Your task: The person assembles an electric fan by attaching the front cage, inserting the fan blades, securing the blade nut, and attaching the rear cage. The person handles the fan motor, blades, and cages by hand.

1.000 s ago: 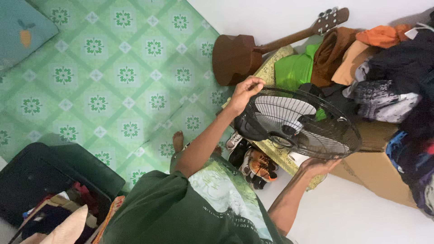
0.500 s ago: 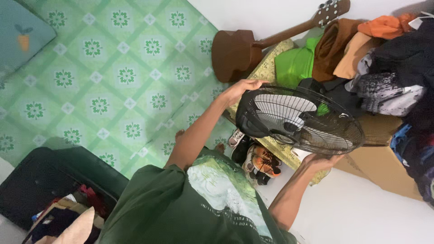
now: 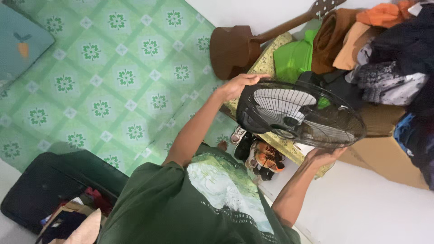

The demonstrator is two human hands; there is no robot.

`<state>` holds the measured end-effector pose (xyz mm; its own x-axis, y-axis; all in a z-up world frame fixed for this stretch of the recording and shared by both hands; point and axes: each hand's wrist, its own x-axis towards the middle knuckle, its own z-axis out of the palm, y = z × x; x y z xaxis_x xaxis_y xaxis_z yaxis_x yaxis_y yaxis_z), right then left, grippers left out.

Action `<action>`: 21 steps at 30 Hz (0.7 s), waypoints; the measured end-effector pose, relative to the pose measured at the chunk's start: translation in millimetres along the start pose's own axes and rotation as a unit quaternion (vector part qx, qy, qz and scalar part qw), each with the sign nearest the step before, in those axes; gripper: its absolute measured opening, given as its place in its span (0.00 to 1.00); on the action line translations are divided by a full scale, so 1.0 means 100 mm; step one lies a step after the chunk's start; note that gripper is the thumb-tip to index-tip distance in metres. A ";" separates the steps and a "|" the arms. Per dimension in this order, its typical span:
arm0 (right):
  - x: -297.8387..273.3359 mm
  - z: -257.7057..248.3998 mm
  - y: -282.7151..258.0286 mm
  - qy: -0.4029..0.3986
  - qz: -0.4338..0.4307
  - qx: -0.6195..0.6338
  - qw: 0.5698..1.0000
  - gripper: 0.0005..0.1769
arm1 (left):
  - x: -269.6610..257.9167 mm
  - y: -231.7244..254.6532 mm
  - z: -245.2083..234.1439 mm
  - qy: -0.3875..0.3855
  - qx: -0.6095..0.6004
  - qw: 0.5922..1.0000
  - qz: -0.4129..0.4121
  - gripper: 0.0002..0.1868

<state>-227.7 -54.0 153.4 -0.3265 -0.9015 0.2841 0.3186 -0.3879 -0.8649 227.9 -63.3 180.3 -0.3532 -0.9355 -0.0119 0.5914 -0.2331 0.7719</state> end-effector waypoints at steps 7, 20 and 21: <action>0.00 -0.06 0.04 0.031 0.016 0.020 0.999 0.29 | -0.03 -0.46 -0.40 0.085 0.059 0.991 0.087 0.36; 0.01 -0.04 0.03 0.005 0.029 0.047 0.998 0.28 | -0.10 -2.34 -0.36 0.288 -0.293 0.911 -0.044 0.32; 0.00 -0.04 0.04 0.002 0.018 0.038 0.999 0.28 | -0.04 -2.36 -0.31 0.291 -0.334 0.895 -0.044 0.32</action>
<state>-230.0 -55.1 148.7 -0.3169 -0.9146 0.2512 0.3963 -0.3683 -0.8410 112.0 -12.4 -21.9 -0.0977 -0.8400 -0.5337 0.9502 -0.2382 0.2010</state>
